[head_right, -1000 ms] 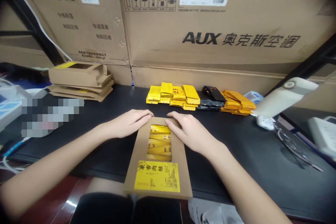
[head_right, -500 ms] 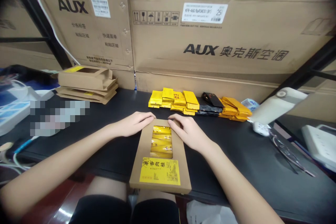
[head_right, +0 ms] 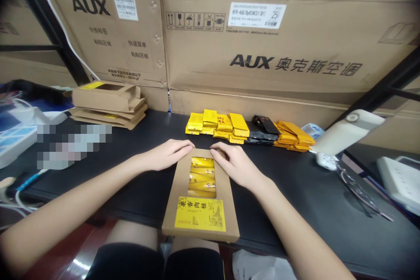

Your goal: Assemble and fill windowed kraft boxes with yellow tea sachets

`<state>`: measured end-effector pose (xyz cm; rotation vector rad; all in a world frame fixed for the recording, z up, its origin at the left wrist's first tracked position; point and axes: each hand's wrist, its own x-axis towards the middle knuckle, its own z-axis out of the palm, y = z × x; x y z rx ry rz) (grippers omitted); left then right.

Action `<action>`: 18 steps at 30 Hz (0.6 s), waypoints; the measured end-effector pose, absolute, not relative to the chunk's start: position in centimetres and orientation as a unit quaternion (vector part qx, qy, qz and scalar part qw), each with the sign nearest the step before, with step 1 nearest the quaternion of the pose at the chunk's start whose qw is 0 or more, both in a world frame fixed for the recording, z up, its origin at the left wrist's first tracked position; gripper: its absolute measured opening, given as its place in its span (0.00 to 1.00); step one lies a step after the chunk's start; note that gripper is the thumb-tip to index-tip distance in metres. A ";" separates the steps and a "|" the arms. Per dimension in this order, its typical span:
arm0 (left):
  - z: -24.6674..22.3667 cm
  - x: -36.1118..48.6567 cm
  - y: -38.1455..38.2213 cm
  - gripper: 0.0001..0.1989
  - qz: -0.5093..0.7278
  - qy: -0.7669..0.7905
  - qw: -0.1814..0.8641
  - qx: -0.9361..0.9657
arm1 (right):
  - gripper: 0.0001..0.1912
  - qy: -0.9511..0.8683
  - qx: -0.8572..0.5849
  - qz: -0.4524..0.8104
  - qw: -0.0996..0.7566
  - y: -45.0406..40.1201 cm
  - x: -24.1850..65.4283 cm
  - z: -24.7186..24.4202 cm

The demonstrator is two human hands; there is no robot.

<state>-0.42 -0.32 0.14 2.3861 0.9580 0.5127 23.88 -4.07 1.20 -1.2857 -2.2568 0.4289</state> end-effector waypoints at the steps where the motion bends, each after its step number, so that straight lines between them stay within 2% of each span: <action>1: 0.1 -0.4 -0.3 0.21 0.189 0.353 0.257 0.880 | 0.17 -0.829 -0.473 0.159 0.251 -4.1 23.9 1.2; 5: 0.1 -0.4 -0.3 0.21 0.191 0.353 0.256 0.880 | 0.19 -0.820 -0.485 0.177 0.246 -4.1 23.9 1.2; 11: -0.1 -0.3 -0.3 0.21 0.195 0.348 0.261 0.879 | 0.21 -0.806 -0.478 0.268 0.225 -4.1 24.0 1.3; 18: -0.2 -0.4 -0.2 0.20 0.193 0.350 0.259 0.879 | 0.19 -0.797 -0.462 0.314 0.230 -4.2 23.8 1.4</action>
